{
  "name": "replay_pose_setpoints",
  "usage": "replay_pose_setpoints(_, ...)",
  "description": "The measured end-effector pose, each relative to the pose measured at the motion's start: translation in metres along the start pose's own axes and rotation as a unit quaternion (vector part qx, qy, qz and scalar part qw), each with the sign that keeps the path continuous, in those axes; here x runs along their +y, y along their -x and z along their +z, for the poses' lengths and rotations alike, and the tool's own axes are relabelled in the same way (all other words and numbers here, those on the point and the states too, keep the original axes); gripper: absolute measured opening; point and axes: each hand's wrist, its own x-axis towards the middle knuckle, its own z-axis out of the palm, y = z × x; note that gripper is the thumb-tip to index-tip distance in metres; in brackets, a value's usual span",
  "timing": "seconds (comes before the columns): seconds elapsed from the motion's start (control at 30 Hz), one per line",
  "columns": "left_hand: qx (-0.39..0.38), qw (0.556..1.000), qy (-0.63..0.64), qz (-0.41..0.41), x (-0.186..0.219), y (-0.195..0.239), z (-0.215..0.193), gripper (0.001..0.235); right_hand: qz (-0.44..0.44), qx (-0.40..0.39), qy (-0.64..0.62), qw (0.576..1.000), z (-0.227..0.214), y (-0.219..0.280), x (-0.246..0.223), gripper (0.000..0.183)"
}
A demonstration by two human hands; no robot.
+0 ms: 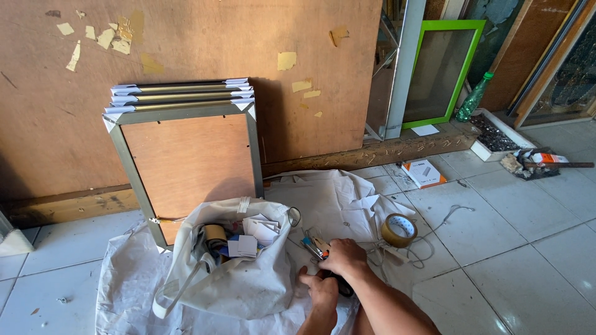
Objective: The person wraps the corners of picture frames with paper and tape, organizes the finished frames into a stack, and then sorts various supplies into a white bag.
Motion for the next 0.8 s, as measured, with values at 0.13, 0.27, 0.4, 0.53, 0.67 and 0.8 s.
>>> replay_pose_setpoints(0.13, 0.002, 0.998, -0.030, 0.050, -0.004, 0.002, -0.002, 0.090, -0.022, 0.016, -0.028, 0.999, 0.009, -0.004, -0.001, 0.042)
replay_pose_setpoints(0.27, -0.011, 1.000, 0.004, 0.017, -0.002, -0.001, -0.003, 0.090, -0.040, 0.045, -0.058, 0.996, 0.012, -0.009, 0.005, 0.036)
replay_pose_setpoints(0.4, 0.011, 0.984, 0.163, 0.070, -0.014, -0.017, 0.006, 0.094, -0.012, 0.024, -0.079, 0.997, 0.000, 0.001, 0.007, 0.036)
replay_pose_setpoints(0.53, -0.091, 0.959, 0.262, 0.059, -0.007, -0.035, 0.000, 0.087, 0.005, 0.009, -0.188, 0.982, -0.034, 0.022, 0.014, 0.035)
replay_pose_setpoints(0.67, -0.180, 0.961, 0.050, 0.204, 0.057, -0.031, -0.044, 0.069, 0.018, 0.045, -0.326, 0.944, -0.095, 0.055, 0.012, 0.034)
replay_pose_setpoints(0.8, -0.132, 0.893, -0.138, 0.407, 0.167, 0.007, -0.127, 0.049, -0.040, 0.188, -0.440, 0.877, -0.146, 0.047, 0.024, 0.026)
